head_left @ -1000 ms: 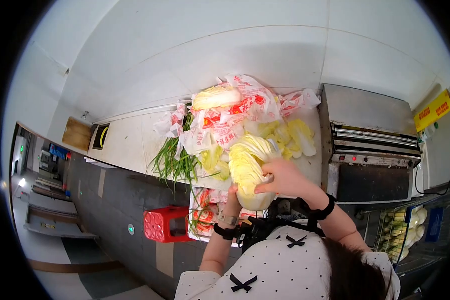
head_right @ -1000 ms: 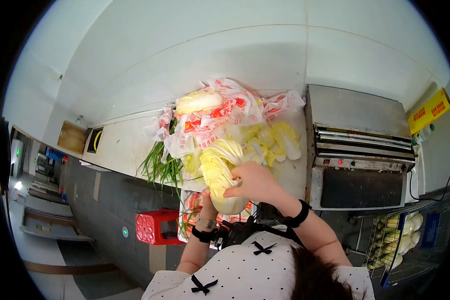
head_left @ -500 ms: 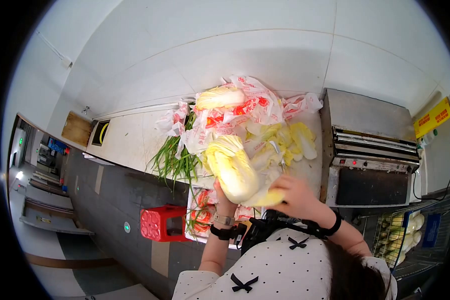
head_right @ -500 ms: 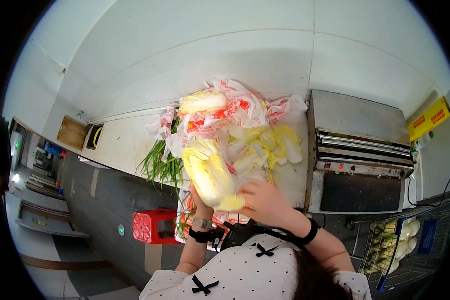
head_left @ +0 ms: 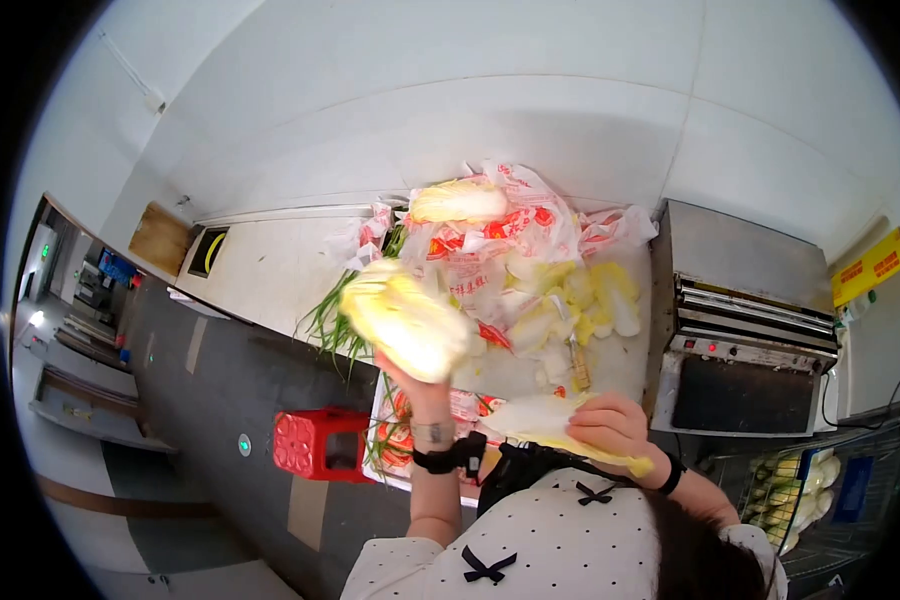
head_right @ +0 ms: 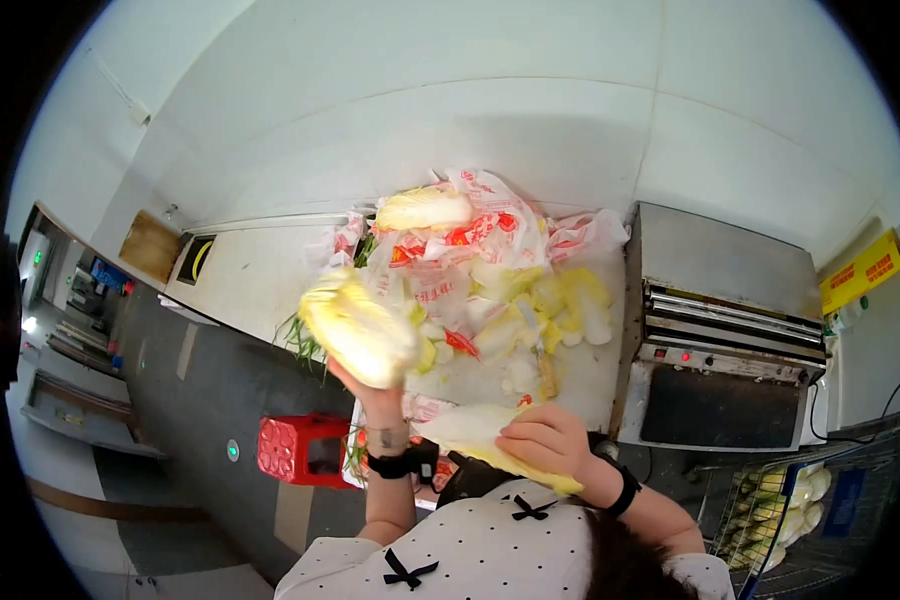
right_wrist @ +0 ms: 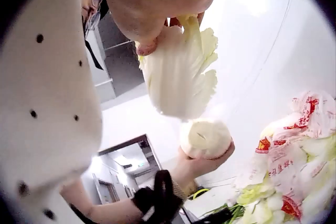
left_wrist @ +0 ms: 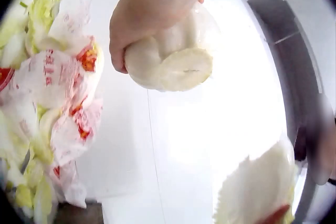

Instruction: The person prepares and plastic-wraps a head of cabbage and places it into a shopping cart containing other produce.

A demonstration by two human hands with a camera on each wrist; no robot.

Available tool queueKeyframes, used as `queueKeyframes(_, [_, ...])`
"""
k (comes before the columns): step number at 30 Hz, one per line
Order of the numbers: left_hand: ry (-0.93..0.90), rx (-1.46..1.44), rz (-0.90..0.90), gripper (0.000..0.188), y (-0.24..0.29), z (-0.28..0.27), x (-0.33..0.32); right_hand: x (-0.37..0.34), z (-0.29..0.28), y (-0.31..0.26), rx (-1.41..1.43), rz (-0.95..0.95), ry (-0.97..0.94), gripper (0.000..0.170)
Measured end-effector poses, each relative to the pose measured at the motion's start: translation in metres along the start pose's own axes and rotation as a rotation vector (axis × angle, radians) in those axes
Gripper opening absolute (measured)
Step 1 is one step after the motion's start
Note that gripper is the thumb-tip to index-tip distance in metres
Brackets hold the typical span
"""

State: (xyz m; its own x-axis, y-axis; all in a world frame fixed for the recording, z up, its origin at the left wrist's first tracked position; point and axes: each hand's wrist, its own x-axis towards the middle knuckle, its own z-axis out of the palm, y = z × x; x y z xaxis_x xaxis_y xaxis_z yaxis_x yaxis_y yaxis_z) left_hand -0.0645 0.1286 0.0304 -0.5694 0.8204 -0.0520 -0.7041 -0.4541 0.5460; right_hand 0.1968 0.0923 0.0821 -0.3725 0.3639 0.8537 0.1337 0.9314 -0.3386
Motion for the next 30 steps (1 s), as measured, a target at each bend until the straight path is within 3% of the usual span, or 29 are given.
queueKeyframes(2, [0.199,0.023,0.056,0.069,0.026,0.001,0.010,-0.002,-0.009,-0.008,0.027,0.158,0.078,0.018])
queueKeyframes(4, [0.053,0.003,0.115,0.065,0.052,-0.021,0.022,-0.008,-0.013,-0.005,-0.019,0.583,-0.034,0.020])
queueKeyframes(5, [-0.029,-0.024,0.037,0.067,0.066,-0.036,0.024,-0.007,-0.010,0.007,-0.006,0.700,-0.024,0.019])
queueKeyframes(6, [-0.034,-0.023,0.004,0.068,0.076,-0.029,0.020,-0.015,0.002,0.021,0.138,1.022,-0.031,0.018])
queueKeyframes(8, [-0.107,-0.059,-0.082,0.067,0.085,-0.032,0.012,-0.068,0.037,0.089,0.266,1.077,-0.214,0.024])
queueKeyframes(10, [-0.010,0.033,-0.017,0.065,0.078,-0.020,-0.001,-0.025,0.076,0.133,0.357,1.138,-0.242,0.028])
queueKeyframes(11, [-0.001,0.044,-0.011,0.063,0.073,-0.024,-0.003,-0.016,0.102,0.160,0.517,1.052,-0.070,0.031])
queueKeyframes(12, [-0.012,0.067,-0.031,0.063,0.066,-0.033,-0.003,0.011,0.106,0.179,0.746,1.098,-0.065,0.032])
queueKeyframes(14, [-0.036,0.047,-0.104,0.061,0.059,-0.026,-0.015,0.064,0.114,0.196,0.911,1.271,0.098,0.046])
queueKeyframes(16, [-0.105,0.132,-0.097,0.062,0.053,-0.028,-0.016,0.088,0.126,0.189,0.730,1.164,0.168,0.063])
queueKeyframes(18, [-0.200,0.219,-0.104,0.062,0.047,-0.037,-0.022,0.082,0.133,0.171,0.489,0.700,0.014,0.079])
queueKeyframes(20, [-0.278,0.116,-0.264,0.068,0.044,-0.038,-0.035,0.107,0.100,0.105,0.400,0.259,-0.194,0.069])
queueKeyframes(22, [-0.402,0.079,-0.349,0.071,0.037,-0.043,-0.047,0.123,0.083,0.068,0.322,0.152,-0.463,0.070])
queueKeyframes(25, [-0.361,0.069,-0.441,0.076,0.032,-0.047,-0.055,0.121,0.082,0.061,0.256,0.039,-0.573,0.059])
queueKeyframes(27, [-0.350,0.006,-0.518,0.074,0.030,-0.050,-0.054,0.121,0.073,0.065,0.137,0.000,-0.583,0.053])
queueKeyframes(30, [-0.303,0.256,-0.597,0.092,0.040,-0.045,-0.066,0.119,0.065,0.064,0.158,0.034,-0.470,0.041])
